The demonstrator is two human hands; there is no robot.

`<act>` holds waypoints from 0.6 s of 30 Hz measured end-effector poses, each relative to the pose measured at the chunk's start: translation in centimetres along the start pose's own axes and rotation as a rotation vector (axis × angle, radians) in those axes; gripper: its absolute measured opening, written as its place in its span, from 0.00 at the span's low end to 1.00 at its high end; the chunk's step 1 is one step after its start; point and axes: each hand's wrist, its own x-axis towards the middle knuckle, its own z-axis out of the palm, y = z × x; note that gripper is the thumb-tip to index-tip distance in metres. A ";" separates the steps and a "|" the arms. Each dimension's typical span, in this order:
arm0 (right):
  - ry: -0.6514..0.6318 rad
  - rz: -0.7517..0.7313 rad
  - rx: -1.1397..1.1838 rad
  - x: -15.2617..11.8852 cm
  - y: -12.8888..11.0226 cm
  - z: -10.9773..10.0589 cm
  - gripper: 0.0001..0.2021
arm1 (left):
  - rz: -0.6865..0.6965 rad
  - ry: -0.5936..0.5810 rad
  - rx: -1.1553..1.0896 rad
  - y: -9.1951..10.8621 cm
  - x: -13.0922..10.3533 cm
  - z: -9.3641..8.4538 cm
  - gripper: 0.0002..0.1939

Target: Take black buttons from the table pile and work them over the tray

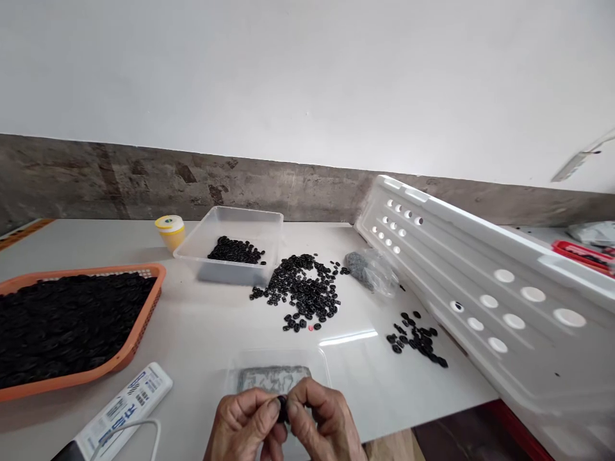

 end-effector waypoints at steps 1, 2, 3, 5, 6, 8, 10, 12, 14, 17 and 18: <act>0.000 0.001 0.016 0.0 0.0 0.0 0.22 | -0.001 -0.008 -0.009 0.0 0.0 0.2 0.20; -0.003 0.000 0.035 0.0 0.0 -0.1 0.22 | -0.003 -0.018 -0.021 0.1 0.0 0.5 0.20; -0.007 -0.005 0.056 0.0 0.0 -0.1 0.21 | -0.007 -0.029 -0.034 0.2 0.0 0.6 0.20; -0.015 -0.018 0.090 0.2 0.0 -0.1 0.21 | -0.017 -0.052 -0.053 0.4 0.1 0.8 0.19; -0.018 -0.025 0.105 0.3 0.0 0.0 0.21 | -0.022 -0.061 -0.055 0.6 0.1 0.7 0.19; -0.029 -0.027 0.145 0.5 0.2 0.2 0.20 | -0.030 -0.070 -0.052 0.7 0.2 0.4 0.19; -0.043 -0.020 0.191 0.7 0.4 0.6 0.20 | -0.031 -0.079 -0.050 0.8 0.2 -0.1 0.21; -0.040 -0.024 0.199 0.8 0.7 0.9 0.20 | -0.024 -0.089 -0.038 0.6 0.3 -0.5 0.21; -0.023 -0.041 0.169 0.7 0.9 1.0 0.20 | -0.005 -0.093 -0.002 0.4 0.5 -0.8 0.20; -0.025 -0.054 0.156 0.6 1.0 0.8 0.20 | 0.006 -0.069 0.015 0.1 0.5 -0.8 0.18; -0.033 -0.049 0.176 0.5 1.0 0.6 0.20 | -0.004 -0.058 0.000 0.1 0.5 -0.8 0.18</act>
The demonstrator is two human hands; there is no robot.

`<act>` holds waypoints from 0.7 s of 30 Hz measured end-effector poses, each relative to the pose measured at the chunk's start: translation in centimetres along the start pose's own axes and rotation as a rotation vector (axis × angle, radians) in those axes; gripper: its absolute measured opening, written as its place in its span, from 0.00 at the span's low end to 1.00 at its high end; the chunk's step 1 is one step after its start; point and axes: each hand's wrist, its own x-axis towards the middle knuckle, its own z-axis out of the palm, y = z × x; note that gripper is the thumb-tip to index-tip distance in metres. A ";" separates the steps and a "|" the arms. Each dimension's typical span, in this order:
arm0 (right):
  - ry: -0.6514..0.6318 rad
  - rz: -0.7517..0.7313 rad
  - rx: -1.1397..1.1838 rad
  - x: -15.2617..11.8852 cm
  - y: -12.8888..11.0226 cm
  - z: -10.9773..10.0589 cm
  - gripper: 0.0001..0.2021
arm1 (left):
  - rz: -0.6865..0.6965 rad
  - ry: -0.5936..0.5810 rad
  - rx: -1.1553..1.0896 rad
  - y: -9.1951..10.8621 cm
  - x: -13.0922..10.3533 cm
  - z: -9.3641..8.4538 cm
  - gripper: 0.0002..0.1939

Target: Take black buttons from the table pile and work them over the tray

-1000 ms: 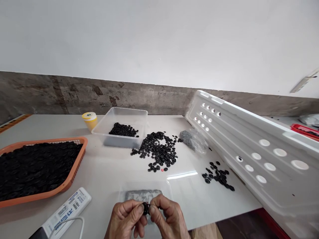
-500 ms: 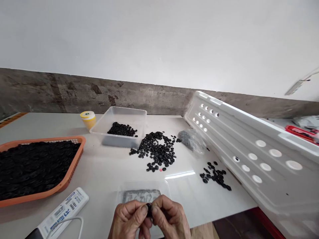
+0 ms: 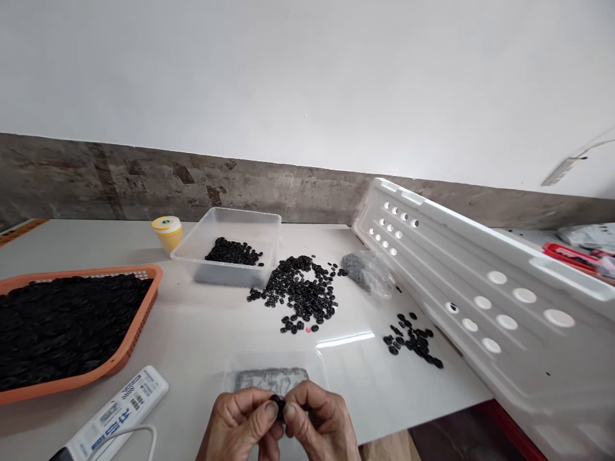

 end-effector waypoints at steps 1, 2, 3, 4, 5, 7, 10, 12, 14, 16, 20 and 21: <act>-0.001 0.006 0.033 0.0 -0.1 -0.1 0.20 | -0.022 0.011 -0.024 0.0 0.0 0.0 0.17; 0.003 0.012 0.079 0.0 -0.2 -0.3 0.19 | -0.055 0.019 -0.051 0.1 -0.1 0.1 0.17; 0.011 0.017 0.134 0.1 -0.3 -0.3 0.18 | -0.091 0.022 -0.078 0.1 -0.1 0.1 0.16; 0.012 0.019 0.199 0.2 -0.3 -0.3 0.19 | -0.131 0.020 -0.105 0.1 -0.2 0.1 0.16; 0.000 0.022 0.272 0.3 -0.3 -0.2 0.21 | -0.169 0.012 -0.134 0.1 -0.2 0.0 0.16; -0.073 0.040 0.422 0.5 -0.2 0.0 0.26 | -0.217 -0.022 -0.177 0.0 -0.3 0.0 0.15; -0.226 0.080 0.589 0.6 -0.2 0.6 0.29 | -0.212 -0.104 -0.168 -0.4 -0.4 -0.1 0.17; -0.271 0.109 0.636 0.6 -0.3 0.8 0.29 | -0.199 -0.156 -0.122 -0.6 -0.4 -0.1 0.19; -0.270 0.129 0.660 0.5 -0.3 0.8 0.27 | -0.201 -0.200 -0.071 -0.6 -0.5 -0.1 0.21; -0.256 0.123 0.681 0.6 0.0 0.8 0.25 | -0.207 -0.229 -0.020 -0.6 -0.5 -0.1 0.22; -0.222 0.046 0.710 0.6 1.1 1.0 0.23 | -0.201 -0.241 0.060 -0.5 -0.6 -0.1 0.24; -0.210 0.040 0.717 0.6 1.3 1.0 0.23 | -0.198 -0.237 0.064 -0.5 -0.6 0.0 0.25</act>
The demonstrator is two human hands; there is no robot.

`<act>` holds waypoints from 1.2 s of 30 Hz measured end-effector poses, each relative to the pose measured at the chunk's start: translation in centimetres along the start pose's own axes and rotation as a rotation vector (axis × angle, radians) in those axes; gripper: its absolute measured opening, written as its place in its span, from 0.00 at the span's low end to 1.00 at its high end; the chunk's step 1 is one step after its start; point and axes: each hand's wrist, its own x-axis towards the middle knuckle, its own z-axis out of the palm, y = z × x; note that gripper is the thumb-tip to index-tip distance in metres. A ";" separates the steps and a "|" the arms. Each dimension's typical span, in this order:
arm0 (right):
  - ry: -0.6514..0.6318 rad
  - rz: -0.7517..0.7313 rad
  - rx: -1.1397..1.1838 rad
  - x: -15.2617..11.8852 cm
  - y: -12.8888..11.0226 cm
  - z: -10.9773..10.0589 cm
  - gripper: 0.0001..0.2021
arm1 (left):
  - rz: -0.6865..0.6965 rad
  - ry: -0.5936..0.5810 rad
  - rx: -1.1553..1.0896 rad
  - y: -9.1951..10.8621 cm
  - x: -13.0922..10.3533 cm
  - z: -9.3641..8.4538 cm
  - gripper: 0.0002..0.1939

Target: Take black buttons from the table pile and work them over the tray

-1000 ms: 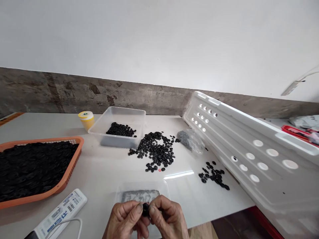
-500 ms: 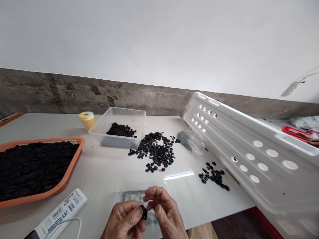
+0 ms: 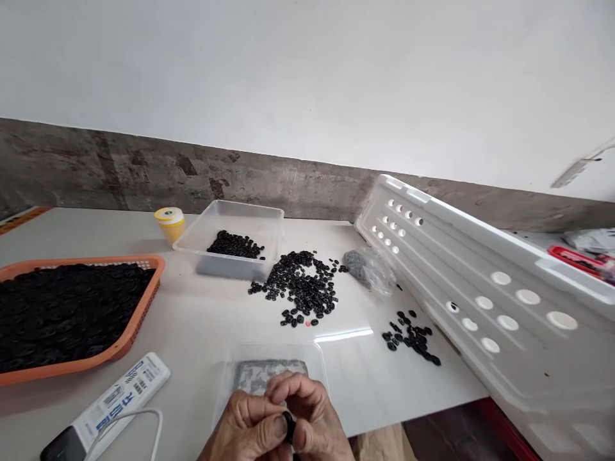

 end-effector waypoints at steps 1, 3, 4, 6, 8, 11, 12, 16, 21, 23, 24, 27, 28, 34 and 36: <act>0.005 -0.001 0.010 0.0 0.2 0.0 0.22 | 0.006 0.003 -0.005 0.0 0.0 0.0 0.25; 0.007 0.023 0.029 -0.1 0.3 0.1 0.20 | 0.021 0.007 -0.029 -0.1 -0.1 0.1 0.24; 0.008 0.039 0.035 -0.2 0.3 0.1 0.19 | 0.025 0.014 -0.043 -0.1 -0.1 0.2 0.23; 0.023 0.051 0.031 -0.3 0.2 0.4 0.18 | 0.018 0.030 -0.062 -0.1 -0.3 0.3 0.22; 0.063 0.048 0.020 -0.3 0.1 0.5 0.19 | 0.013 0.051 -0.058 0.0 -0.4 0.3 0.22; 0.085 0.050 0.003 -0.4 0.0 0.7 0.18 | 0.039 0.051 -0.009 0.1 -0.5 0.3 0.24; 0.084 0.054 -0.006 -0.4 0.1 0.7 0.18 | 0.051 0.048 0.013 0.1 -0.6 0.3 0.24; 0.083 0.068 -0.017 -0.4 0.1 0.8 0.18 | 0.079 0.050 0.079 0.3 -0.6 0.2 0.25; 0.029 0.066 -0.028 -0.3 0.0 0.5 0.16 | 0.095 0.036 0.114 0.6 -0.8 0.1 0.25; 0.003 0.068 -0.045 -0.2 0.0 0.4 0.15 | 0.089 0.044 0.139 0.8 -0.8 0.1 0.26; -0.002 0.072 -0.049 -0.2 0.0 0.3 0.15 | 0.087 0.048 0.148 0.8 -0.9 0.1 0.26; 0.008 0.084 -0.043 -0.3 0.2 0.2 0.16 | 0.090 0.042 0.149 1.1 -0.9 0.4 0.26; 0.016 0.085 -0.037 -0.4 0.3 0.2 0.16 | 0.093 0.044 0.152 1.1 -0.9 0.5 0.27; 0.041 0.085 -0.056 -0.5 0.4 0.1 0.15 | 0.082 0.071 0.204 0.7 -0.7 0.4 0.28; 0.022 0.123 -0.044 -0.3 0.4 0.2 0.15 | 0.052 0.081 0.159 0.4 -0.7 0.0 0.27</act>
